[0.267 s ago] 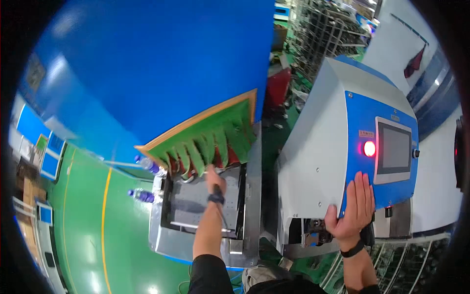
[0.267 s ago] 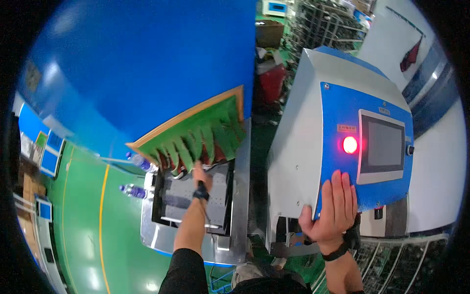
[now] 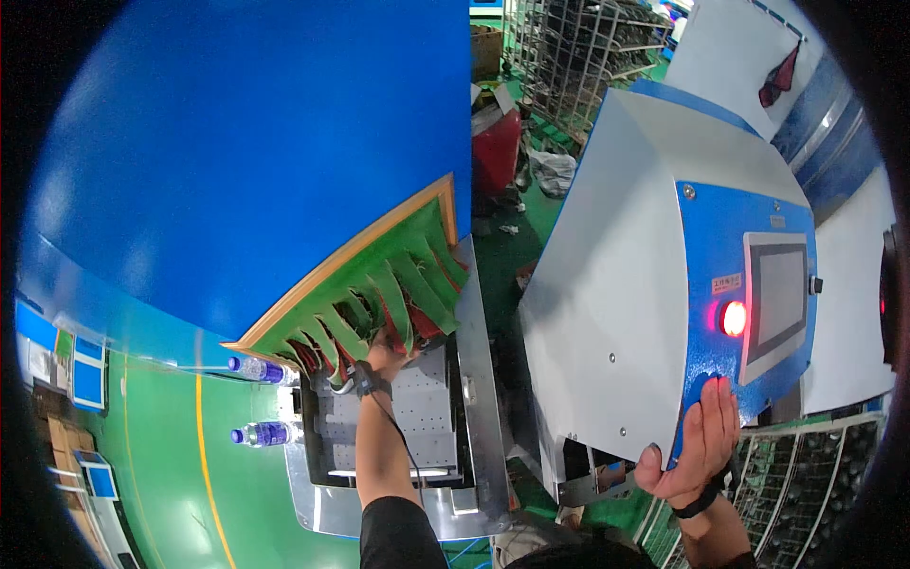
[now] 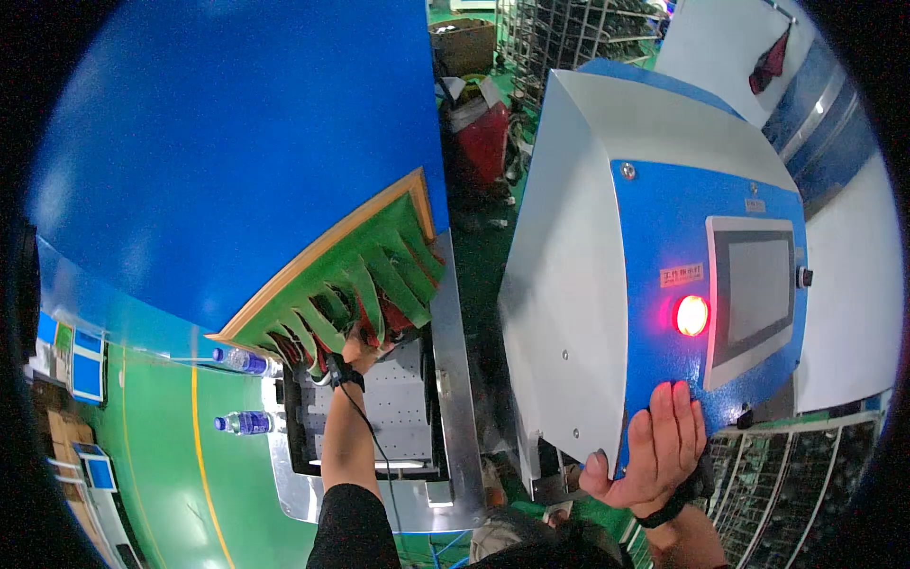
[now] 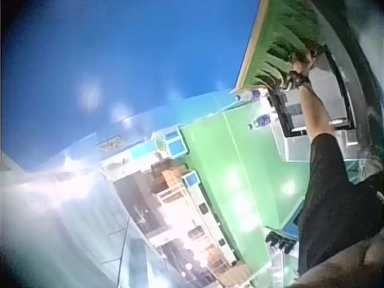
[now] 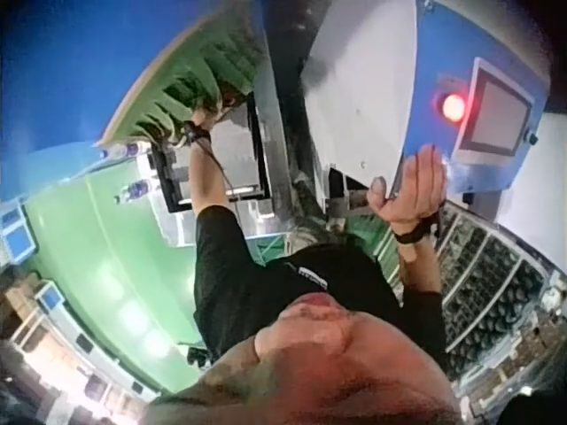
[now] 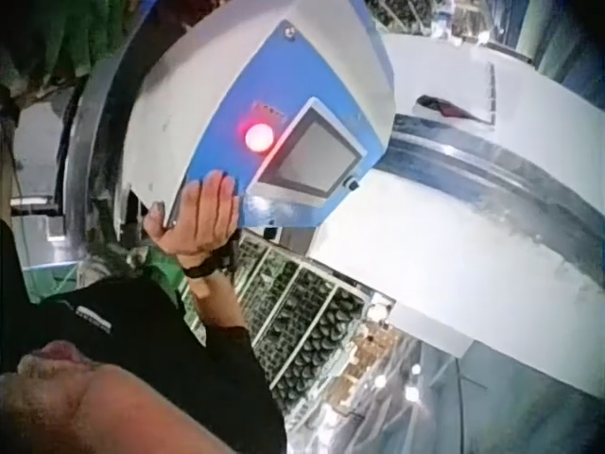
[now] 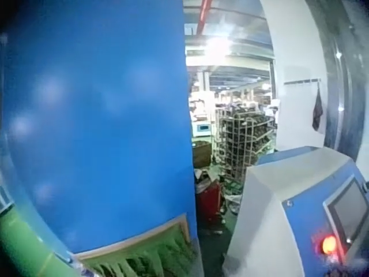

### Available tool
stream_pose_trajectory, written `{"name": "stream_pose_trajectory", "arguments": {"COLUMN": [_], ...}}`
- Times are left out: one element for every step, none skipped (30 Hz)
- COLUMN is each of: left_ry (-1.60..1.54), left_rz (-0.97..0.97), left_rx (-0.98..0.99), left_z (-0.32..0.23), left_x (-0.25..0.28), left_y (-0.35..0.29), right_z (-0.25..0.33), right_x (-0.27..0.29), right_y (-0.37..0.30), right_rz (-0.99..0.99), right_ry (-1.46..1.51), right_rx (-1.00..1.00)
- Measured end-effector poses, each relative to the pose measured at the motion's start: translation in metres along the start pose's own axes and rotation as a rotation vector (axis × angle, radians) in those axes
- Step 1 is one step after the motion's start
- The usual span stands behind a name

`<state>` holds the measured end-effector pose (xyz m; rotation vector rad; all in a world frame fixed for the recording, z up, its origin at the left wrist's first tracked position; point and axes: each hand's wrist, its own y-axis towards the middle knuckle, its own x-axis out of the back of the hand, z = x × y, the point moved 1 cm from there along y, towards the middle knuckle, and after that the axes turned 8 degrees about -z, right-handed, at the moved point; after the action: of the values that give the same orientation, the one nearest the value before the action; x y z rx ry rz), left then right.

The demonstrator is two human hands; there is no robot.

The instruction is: Manufacturing shoes by placing shoe uppers onto green plastic lasts and processing them through industrial lasting machinery.

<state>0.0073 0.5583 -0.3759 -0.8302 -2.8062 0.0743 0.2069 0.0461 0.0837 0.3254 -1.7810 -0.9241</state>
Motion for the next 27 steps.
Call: {"name": "stream_pose_trajectory", "arguments": {"left_ry": [0.219, 0.458, 0.708, 0.718, 0.551, 0.374, 0.05, -0.279, -0.359, -0.431, -0.515, -0.6, -0.812, -1.03, -0.952, -0.875, -0.746, -0.614, -0.69, -0.787, -0.679, -0.561, -0.495, -0.427, -0.126, 0.171, 0.309], "left_rz": [0.034, 0.042, -0.041, -0.06, -0.113, -0.159, -0.096, -0.016, -0.097, -0.203, -0.158, -0.106, -0.081, -0.052, 0.033, 0.104, 0.238, 0.341, 0.283, 0.29, 0.245, 0.2, 0.125, 0.057, -0.079, -0.206, -0.126], "left_rx": [-0.084, -0.192, -0.271, -0.275, -0.109, 0.051, 0.094, 0.125, 0.251, 0.378, 0.342, 0.307, 0.469, 0.632, 0.66, 0.686, 0.606, 0.528, 0.542, 0.567, 0.473, 0.389, 0.384, 0.383, 0.301, 0.208, 0.083], "left_z": [-0.041, -0.108, -0.13, -0.144, -0.151, -0.157, -0.165, -0.171, -0.162, -0.147, -0.151, -0.171, -0.207, -0.236, -0.23, -0.223, -0.26, -0.298, -0.309, -0.338, -0.338, -0.333, -0.34, -0.349, -0.355, -0.358, -0.361], "left_x": [-0.066, -0.11, -0.101, -0.094, -0.09, -0.089, -0.081, -0.075, -0.07, -0.06, -0.064, -0.074, -0.089, -0.105, -0.114, -0.122, -0.139, -0.153, -0.171, -0.18, -0.189, -0.196, -0.205, -0.216, -0.228, -0.24, -0.25], "left_y": [-0.014, -0.034, -0.05, -0.07, -0.093, -0.118, -0.147, -0.178, -0.212, -0.252, -0.292, -0.328, -0.36, -0.39, -0.424, -0.457, -0.473, -0.49, -0.502, -0.501, -0.495, -0.492, -0.491, -0.49, -0.495, -0.502, -0.509], "right_z": [-0.004, -0.009, -0.008, -0.007, -0.006, -0.007, -0.007, -0.005, -0.001, 0.004, 0.008, 0.011, 0.023, 0.035, 0.049, 0.059, 0.072, 0.076, 0.067, 0.055, 0.05, 0.049, 0.041, 0.034, 0.023, 0.011, -0.002], "right_x": [0.003, 0.003, 0.002, 0.002, 0.003, 0.003, -0.002, -0.001, 0.004, 0.0, 0.001, 0.006, 0.019, 0.035, 0.051, 0.067, 0.048, 0.04, 0.034, 0.031, 0.04, 0.05, 0.048, 0.046, 0.051, 0.055, 0.065], "right_y": [-0.003, -0.009, -0.007, -0.004, 0.001, 0.002, 0.001, 0.004, 0.008, 0.003, -0.005, -0.014, -0.037, -0.063, -0.082, -0.081, -0.128, -0.147, -0.168, -0.184, -0.18, -0.163, -0.164, -0.168, -0.166, -0.165, -0.169], "right_rz": [0.021, 0.051, 0.016, -0.023, -0.019, -0.035, -0.046, -0.058, -0.061, -0.082, -0.156, -0.23, -0.169, -0.133, -0.022, 0.337, 0.302, 0.506, 0.508, 0.498, 0.424, 0.281, 0.335, 0.388, 0.344, 0.306, 0.275], "right_ry": [-0.088, -0.15, -0.129, -0.107, -0.087, -0.083, -0.066, -0.062, -0.036, -0.016, 0.134, 0.279, 0.389, 0.503, 0.691, 0.801, 1.198, 1.585, 1.688, 1.787, 1.68, 1.733, 1.81, 1.879, 1.793, 1.701, 1.634], "right_rx": [0.0, -0.024, -0.017, -0.006, -0.025, -0.023, -0.029, -0.037, -0.055, -0.053, -0.07, -0.086, -0.111, -0.084, -0.16, -0.404, -0.741, -1.147, -1.106, -1.071, -1.017, -0.935, -1.059, -1.191, -1.116, -1.039, -0.934]}}
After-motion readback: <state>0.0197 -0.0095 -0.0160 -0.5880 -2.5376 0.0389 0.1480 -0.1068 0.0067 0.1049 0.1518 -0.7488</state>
